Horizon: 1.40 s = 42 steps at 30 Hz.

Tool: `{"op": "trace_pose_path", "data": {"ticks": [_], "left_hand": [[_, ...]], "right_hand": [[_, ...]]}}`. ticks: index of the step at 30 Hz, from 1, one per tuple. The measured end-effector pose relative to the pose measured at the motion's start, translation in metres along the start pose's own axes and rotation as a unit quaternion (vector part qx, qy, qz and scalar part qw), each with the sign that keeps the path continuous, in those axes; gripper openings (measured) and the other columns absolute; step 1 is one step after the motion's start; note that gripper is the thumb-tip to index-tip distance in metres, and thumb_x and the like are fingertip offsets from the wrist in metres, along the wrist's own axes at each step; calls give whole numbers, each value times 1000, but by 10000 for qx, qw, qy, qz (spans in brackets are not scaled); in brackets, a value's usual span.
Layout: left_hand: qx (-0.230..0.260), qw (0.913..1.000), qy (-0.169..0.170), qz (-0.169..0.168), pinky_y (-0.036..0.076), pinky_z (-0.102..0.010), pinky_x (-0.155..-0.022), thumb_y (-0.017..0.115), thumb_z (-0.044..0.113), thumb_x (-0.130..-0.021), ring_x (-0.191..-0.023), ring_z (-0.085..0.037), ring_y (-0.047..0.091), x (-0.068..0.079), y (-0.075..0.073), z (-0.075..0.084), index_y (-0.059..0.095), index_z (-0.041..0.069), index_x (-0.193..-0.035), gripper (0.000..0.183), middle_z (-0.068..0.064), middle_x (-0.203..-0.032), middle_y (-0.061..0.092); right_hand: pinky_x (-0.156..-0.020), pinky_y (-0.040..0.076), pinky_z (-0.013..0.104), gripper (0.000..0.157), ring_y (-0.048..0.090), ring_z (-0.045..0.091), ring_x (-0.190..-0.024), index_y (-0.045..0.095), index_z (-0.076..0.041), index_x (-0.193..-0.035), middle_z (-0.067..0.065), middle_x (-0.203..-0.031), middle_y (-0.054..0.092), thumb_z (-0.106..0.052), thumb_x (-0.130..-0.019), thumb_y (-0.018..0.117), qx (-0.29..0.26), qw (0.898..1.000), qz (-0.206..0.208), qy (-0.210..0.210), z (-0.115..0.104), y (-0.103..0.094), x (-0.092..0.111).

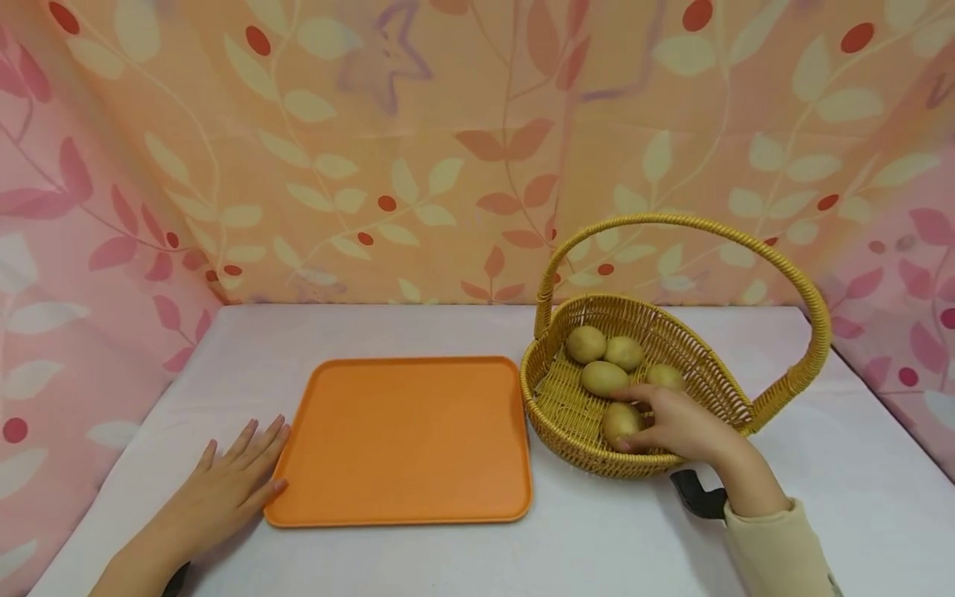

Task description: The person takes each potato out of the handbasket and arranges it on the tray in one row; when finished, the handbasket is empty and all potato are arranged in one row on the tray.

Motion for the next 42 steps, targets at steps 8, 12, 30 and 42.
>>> {"op": "trace_pose_path", "data": {"ticks": [8,12,30,42], "left_hand": [[14,10000,-54,-3,12,-71,-101,55,46,-92,-138,-40,22,2,0,0,38,7,-145,67,-9,-150,33],[10,10000,-62,0,12,-71,-101,55,46,-92,-138,-40,22,1,0,1,39,7,-145,67,-9,-150,33],[53,10000,21,42,11,-71,-101,55,47,-92,-138,-40,20,-2,-2,3,37,8,-145,68,-9,-151,32],[125,9999,-75,-29,11,-72,-100,54,48,-91,-137,-41,22,1,0,0,39,9,-145,68,-9,-150,34]], "right_hand": [[-78,46,36,57,55,24,-98,64,0,-116,9,-109,65,-32,-71,82,81,9999,119,29,0,-1,0],[-80,46,43,60,57,29,-101,64,-1,-116,12,-110,65,-36,-71,81,29,9991,334,268,2,-4,3],[-70,42,20,66,52,15,-104,55,-2,-130,24,-122,57,-36,-79,77,-630,9740,1487,1588,47,-36,44],[-73,46,7,58,44,-19,-100,57,4,-124,5,-121,55,-11,-74,81,-1033,9659,2318,515,22,-27,50]]}}
Point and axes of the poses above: each hand's wrist, its own x-axis away from the middle knuckle, its own y-axis out of the palm, z = x × y, the point moved 6 cm from there along -x, towards the middle knuckle
